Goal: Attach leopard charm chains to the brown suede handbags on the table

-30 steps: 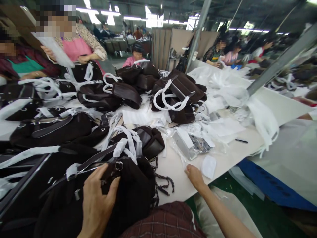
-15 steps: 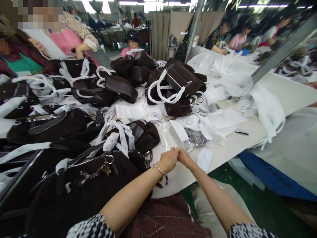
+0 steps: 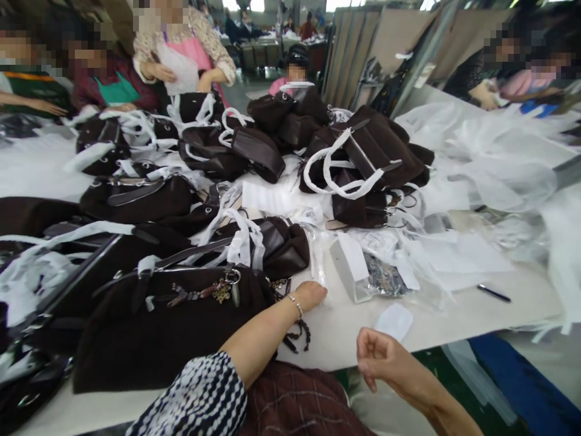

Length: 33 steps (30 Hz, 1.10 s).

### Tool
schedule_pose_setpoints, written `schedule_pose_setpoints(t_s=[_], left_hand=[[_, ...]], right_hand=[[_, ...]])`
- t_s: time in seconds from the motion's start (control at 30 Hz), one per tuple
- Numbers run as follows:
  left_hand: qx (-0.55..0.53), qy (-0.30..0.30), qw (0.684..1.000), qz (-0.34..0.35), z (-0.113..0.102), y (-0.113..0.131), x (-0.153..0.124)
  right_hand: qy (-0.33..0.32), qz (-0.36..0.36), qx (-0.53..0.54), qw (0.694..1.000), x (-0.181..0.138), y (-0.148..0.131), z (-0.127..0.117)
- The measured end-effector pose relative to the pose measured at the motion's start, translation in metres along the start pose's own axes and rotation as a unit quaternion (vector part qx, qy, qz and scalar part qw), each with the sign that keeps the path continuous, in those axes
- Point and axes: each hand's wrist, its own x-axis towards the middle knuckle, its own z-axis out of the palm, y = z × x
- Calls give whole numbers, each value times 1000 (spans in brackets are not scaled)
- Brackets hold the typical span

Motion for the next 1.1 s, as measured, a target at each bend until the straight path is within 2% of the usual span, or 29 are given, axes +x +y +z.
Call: schedule_pose_setpoints(t_s=[0.07,0.17,0.23,0.27,0.3,0.37,0.4,0.47,0.57,0.6,0.67,0.77,0.87,0.97,1.1], left_hand=[[-29,30,999,-10,-12,7,-4],[-76,73,994,-4,-39,27,-27],[-174,44,983,44,-61,41,-58],[-284,9,955,90,-72,47,-78],[-400,-19,907,127,-82,52,-100],[-560,8,813,162,-96,58,-146],[-603,44,781,157,-100,59,-168],[-637,131,751,110,-100,55,-207],[-636,241,733,-2,-87,42,-249],[-643,265,718,-31,-81,37,-258],[-670,290,680,-69,-69,28,-270],[-716,274,639,-65,-56,22,-276],[-732,252,631,-43,-47,20,-274],[-766,220,603,-38,-44,15,-275],[-853,137,503,-11,-44,0,-278]], right_hand=[[17,2,-26,1000,-11,-15,7],[124,-61,-72,988,-9,-27,15],[185,-119,-100,970,1,-30,22],[199,-143,-110,963,8,-31,27],[204,-161,-115,959,14,-32,34],[190,-177,-113,959,25,-32,55],[173,-177,-109,963,30,-33,68],[115,-161,-118,973,35,-37,95],[35,-127,-186,974,39,-50,132],[32,-129,-215,967,40,-56,141],[58,-178,-272,944,42,-68,160],[55,-299,-341,889,45,-83,193],[12,-374,-366,852,47,-87,225],[-2,-378,-364,851,47,-85,241],[-16,-334,-361,870,47,-82,241]])
